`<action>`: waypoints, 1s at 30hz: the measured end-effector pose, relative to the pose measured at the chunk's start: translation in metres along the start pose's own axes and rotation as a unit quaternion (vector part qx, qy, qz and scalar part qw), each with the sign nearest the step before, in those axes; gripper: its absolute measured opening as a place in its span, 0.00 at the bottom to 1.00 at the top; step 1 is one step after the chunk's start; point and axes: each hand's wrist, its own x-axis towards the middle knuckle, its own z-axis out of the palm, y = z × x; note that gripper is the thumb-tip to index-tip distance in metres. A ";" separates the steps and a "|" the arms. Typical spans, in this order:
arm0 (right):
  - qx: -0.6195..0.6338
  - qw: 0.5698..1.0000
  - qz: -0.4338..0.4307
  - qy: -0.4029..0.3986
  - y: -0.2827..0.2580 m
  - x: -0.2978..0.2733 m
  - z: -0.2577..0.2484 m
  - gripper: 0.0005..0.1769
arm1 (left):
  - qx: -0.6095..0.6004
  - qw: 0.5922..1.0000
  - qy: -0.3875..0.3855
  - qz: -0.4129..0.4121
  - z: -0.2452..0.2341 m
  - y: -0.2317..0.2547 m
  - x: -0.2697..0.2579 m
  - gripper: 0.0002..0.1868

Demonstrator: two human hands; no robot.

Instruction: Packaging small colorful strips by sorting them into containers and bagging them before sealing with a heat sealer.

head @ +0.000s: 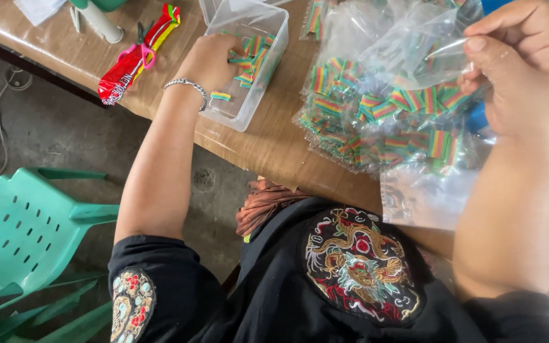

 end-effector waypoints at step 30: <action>0.008 0.993 -0.089 -0.079 -0.016 -0.028 0.084 0.03 | -0.228 0.883 0.127 0.390 -0.084 0.187 -0.131 0.05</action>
